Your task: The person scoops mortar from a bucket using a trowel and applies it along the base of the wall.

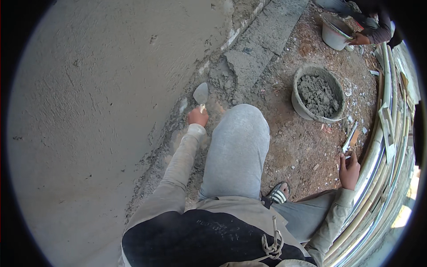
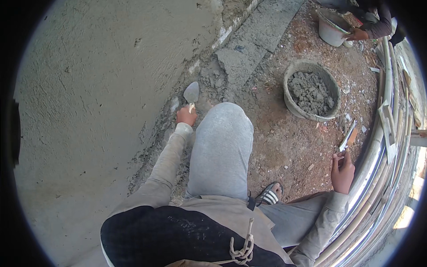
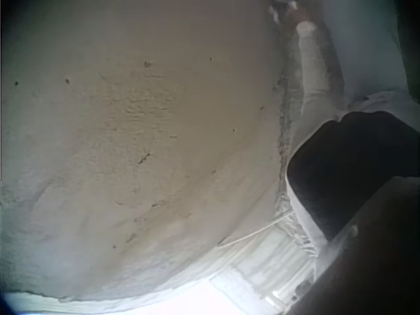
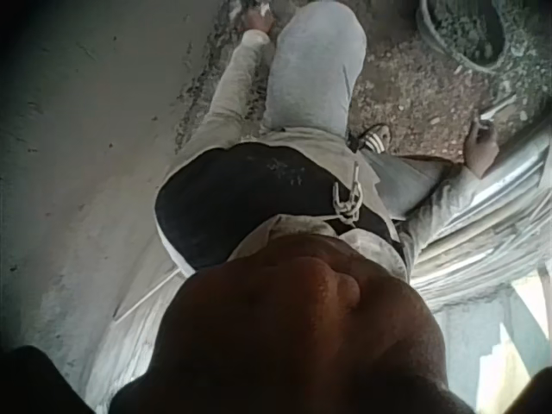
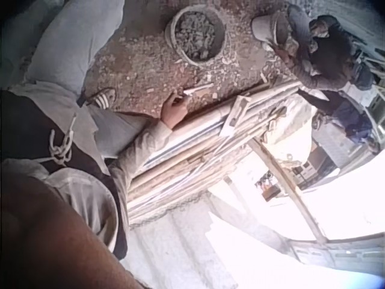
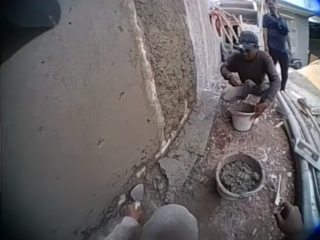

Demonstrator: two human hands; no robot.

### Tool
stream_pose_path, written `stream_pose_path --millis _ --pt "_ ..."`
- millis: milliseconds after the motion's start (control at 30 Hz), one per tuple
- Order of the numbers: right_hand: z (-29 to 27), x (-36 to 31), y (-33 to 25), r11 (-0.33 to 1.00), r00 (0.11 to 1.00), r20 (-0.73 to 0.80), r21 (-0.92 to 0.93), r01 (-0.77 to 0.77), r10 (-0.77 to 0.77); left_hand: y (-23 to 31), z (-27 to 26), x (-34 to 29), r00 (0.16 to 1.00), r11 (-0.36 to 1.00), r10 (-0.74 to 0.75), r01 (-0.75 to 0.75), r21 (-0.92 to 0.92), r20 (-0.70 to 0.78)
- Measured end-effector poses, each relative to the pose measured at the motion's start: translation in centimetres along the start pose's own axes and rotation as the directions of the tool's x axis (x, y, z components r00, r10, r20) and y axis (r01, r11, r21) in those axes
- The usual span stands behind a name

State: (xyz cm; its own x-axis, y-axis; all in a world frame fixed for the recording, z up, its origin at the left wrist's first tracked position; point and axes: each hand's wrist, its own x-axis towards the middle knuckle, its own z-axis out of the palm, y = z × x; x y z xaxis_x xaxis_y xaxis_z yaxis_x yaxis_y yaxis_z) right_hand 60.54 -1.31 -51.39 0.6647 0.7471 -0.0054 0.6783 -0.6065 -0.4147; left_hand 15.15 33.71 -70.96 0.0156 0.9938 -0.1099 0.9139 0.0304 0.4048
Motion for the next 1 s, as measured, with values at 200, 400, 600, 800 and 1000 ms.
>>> stream_pose_path --millis 200,400,600,800,1000 --pt "0.8 0.5 -0.1 0.999 0.999 0.006 0.025 0.036 -0.037 1.0 3.7 4.6 1.000 0.964 0.008 -0.014 0.264 0.022" --pt "0.4 0.2 0.7 1.000 1.000 -0.012 0.006 -0.012 0.012 2.7 2.9 2.5 0.992 0.978 0.103 -0.088 0.188 -0.070" --pt "0.9 0.8 1.4 0.999 0.999 0.028 0.023 -0.025 0.024 1.8 3.8 -4.3 0.923 0.743 0.247 0.016 -0.669 0.296" --pt "1.4 0.0 1.9 0.999 0.999 0.035 0.036 -0.041 0.039 -1.0 2.8 -8.7 0.896 0.893 0.034 0.172 -0.415 0.443" --pt "0.8 -0.2 2.2 0.995 0.994 0.060 -0.024 -0.094 0.095 -2.0 5.3 -9.9 0.962 0.906 -0.010 0.124 -0.405 0.272"
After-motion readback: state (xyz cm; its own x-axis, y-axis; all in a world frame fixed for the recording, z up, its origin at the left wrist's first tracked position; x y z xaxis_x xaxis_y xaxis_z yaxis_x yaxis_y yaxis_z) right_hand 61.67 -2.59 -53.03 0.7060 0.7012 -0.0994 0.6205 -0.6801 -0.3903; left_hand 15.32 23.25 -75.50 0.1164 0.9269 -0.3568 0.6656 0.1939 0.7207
